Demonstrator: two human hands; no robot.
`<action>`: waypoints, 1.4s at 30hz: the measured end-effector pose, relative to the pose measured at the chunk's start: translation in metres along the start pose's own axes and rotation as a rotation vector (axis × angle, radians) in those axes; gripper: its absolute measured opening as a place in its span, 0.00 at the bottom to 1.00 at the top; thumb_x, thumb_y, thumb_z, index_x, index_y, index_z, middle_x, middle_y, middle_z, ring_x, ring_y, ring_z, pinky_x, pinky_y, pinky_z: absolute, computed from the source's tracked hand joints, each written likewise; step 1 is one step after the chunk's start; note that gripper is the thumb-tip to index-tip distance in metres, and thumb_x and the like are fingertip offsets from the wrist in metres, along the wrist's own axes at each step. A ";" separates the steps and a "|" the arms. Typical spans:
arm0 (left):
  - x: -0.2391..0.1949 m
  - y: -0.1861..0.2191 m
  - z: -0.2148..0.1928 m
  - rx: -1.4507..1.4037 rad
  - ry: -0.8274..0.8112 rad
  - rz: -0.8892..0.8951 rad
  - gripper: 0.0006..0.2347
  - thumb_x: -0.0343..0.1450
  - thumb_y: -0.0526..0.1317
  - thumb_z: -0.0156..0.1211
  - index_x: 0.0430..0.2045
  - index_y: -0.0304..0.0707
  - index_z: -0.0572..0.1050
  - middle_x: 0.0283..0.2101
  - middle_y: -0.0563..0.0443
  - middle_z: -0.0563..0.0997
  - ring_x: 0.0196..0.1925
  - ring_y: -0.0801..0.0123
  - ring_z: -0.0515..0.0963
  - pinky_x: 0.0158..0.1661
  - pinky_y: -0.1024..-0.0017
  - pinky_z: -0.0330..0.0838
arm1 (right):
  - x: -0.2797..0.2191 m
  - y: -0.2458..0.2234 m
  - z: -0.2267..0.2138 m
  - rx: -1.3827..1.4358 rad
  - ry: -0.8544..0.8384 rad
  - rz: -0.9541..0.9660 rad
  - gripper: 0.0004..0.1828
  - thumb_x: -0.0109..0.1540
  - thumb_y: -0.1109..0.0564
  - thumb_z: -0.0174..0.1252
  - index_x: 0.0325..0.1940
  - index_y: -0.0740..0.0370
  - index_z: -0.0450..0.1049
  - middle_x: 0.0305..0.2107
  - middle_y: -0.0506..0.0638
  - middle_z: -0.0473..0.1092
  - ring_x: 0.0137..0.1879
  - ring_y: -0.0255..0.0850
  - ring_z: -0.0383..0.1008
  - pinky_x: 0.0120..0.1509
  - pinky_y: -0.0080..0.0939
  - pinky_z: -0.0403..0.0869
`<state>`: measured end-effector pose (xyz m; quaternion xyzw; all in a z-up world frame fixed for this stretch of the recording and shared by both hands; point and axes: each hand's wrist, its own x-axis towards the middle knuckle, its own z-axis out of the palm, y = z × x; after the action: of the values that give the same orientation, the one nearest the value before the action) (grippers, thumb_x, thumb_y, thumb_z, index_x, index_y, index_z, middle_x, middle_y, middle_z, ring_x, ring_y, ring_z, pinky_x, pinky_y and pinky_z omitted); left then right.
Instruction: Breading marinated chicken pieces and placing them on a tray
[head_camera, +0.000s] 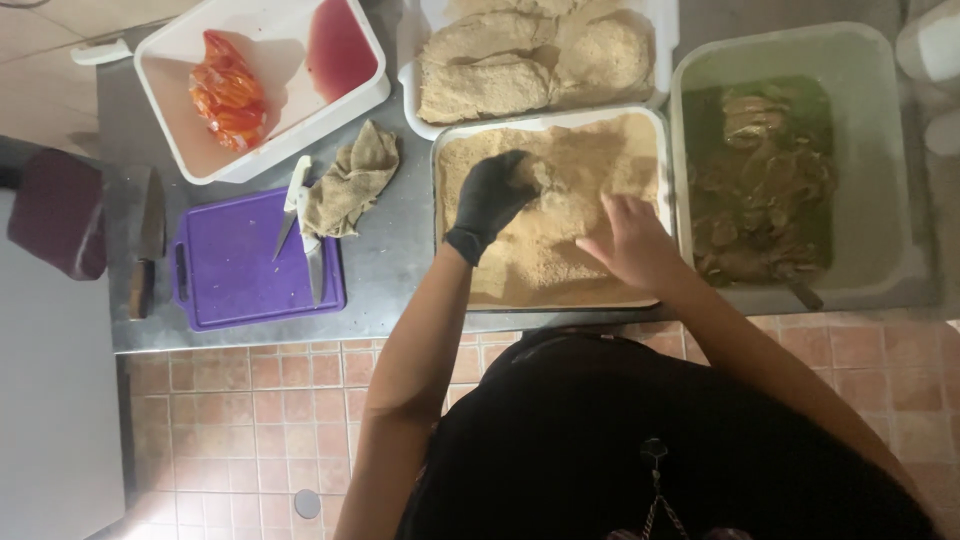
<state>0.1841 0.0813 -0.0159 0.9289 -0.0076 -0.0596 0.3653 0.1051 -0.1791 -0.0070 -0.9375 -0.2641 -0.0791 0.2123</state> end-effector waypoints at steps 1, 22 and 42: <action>-0.001 0.005 -0.012 0.005 0.004 0.034 0.26 0.60 0.50 0.74 0.53 0.53 0.78 0.50 0.48 0.84 0.55 0.50 0.82 0.56 0.53 0.77 | 0.011 -0.004 -0.005 0.019 -0.051 0.081 0.42 0.64 0.33 0.60 0.66 0.73 0.68 0.49 0.74 0.70 0.58 0.71 0.73 0.59 0.66 0.75; -0.093 -0.066 -0.004 0.142 -0.007 0.564 0.12 0.62 0.28 0.62 0.35 0.42 0.84 0.41 0.47 0.86 0.49 0.49 0.84 0.48 0.57 0.78 | -0.023 0.067 0.139 -0.026 -0.244 0.371 0.17 0.60 0.50 0.61 0.47 0.62 0.73 0.33 0.60 0.69 0.42 0.63 0.76 0.41 0.61 0.73; 0.054 0.011 0.047 -0.009 -0.082 0.546 0.20 0.76 0.49 0.53 0.63 0.46 0.70 0.61 0.43 0.79 0.63 0.49 0.78 0.65 0.52 0.68 | -0.019 0.004 0.046 0.273 0.018 0.221 0.21 0.69 0.60 0.54 0.68 0.62 0.70 0.54 0.59 0.72 0.65 0.55 0.71 0.75 0.56 0.62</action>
<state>0.2329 0.0384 -0.0479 0.8876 -0.2723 0.0037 0.3714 0.0924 -0.1710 -0.0543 -0.9226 -0.1655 -0.0272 0.3475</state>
